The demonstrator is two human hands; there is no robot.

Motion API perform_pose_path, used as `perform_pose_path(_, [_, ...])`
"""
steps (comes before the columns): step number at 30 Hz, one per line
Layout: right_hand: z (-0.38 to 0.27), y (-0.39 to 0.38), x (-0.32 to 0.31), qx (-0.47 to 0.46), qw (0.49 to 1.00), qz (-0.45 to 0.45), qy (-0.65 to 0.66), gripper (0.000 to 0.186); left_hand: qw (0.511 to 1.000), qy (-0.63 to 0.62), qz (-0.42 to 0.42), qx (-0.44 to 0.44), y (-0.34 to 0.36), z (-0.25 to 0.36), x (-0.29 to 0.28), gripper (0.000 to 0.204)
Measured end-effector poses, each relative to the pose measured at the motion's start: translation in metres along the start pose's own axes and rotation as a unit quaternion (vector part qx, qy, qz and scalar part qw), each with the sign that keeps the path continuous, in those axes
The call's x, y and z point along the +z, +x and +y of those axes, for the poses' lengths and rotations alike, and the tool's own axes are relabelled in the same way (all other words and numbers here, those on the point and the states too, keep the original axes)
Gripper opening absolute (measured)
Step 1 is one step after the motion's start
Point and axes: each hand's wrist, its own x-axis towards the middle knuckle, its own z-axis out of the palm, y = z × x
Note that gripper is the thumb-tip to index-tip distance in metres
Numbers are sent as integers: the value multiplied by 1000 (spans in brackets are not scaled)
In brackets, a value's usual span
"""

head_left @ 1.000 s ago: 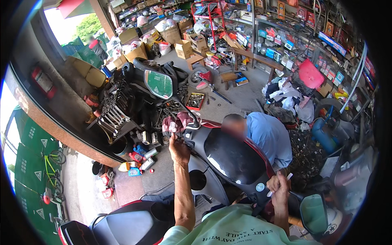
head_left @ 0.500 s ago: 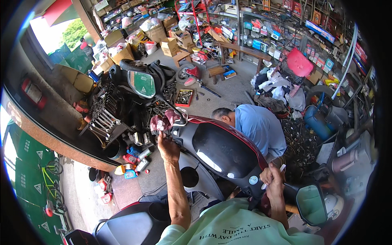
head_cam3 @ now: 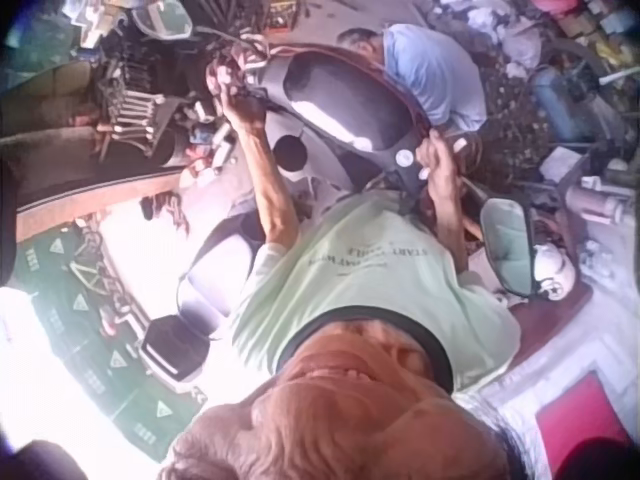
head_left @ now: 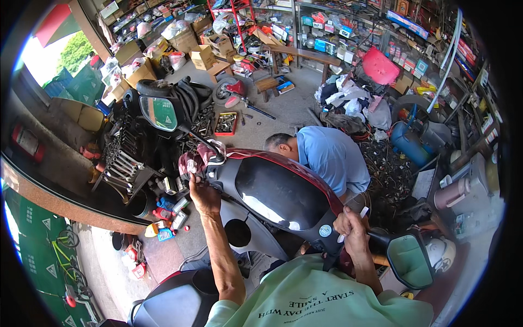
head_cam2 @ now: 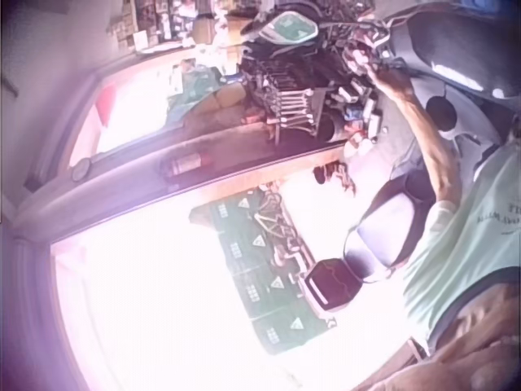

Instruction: The person works on a scooter in a cluttered repair shop. They handle the scooter's body and fuel tank area, then sit on the floor to work on the front wheel and suspension assembly. They manipulate the wheel and fork components with their hands.

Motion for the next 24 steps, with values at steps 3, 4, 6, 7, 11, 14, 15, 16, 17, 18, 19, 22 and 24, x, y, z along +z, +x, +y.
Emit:
perform_pose_path(3, [-2, 0, 2, 0, 1000, 0, -3, 45, 999, 31, 18, 11, -3, -4, 9, 20])
perform_pose_path(4, [-3, 0, 2, -2, 1000, 0, -5, 46, 999, 38, 18, 11, -4, -4, 10, 21])
perform_pose_path(6, [-1, -1, 2, -7, 1000, -3, -4, 46, 998, 47, 36, 30, 2, -4, -1, 22])
perform_pose_path(7, [-1, -1, 2, -10, 1000, -5, -4, 46, 997, 51, 44, 39, 4, -3, -7, 23])
perform_pose_path(11, [-2, -1, 3, -8, 1000, -6, -8, 45, 992, 102, 55, 50, 7, -8, -3, 37])
perform_pose_path(14, [-2, -2, 1, -7, 1000, -6, -15, 45, 968, 198, 99, 120, 7, -15, 18, 59])
perform_pose_path(15, [-2, -3, 2, -6, 1000, -1, -19, 45, 954, 233, 115, 151, 8, -16, 20, 60])
perform_pose_path(16, [-2, -4, 3, -5, 1000, 3, -24, 45, 937, 268, 132, 180, 8, -17, 23, 61])
perform_pose_path(17, [0, -5, 2, -1, 1000, 21, -21, 44, 935, 273, 107, 197, 7, -18, 25, 62])
perform_pose_path(18, [-2, -5, 3, -4, 999, 19, -26, 44, 928, 297, 109, 195, 7, -16, 25, 63])
perform_pose_path(19, [-6, -5, 5, -7, 999, 16, -32, 44, 933, 296, 96, 183, 11, -15, 20, 64])
perform_pose_path(22, [-6, -5, 7, -11, 999, 2, -35, 44, 947, 280, 58, 145, 23, -2, -4, 66])
perform_pose_path(24, [-3, -4, 4, -17, 999, 2, -33, 44, 956, 260, 52, 124, 21, -5, 2, 66])
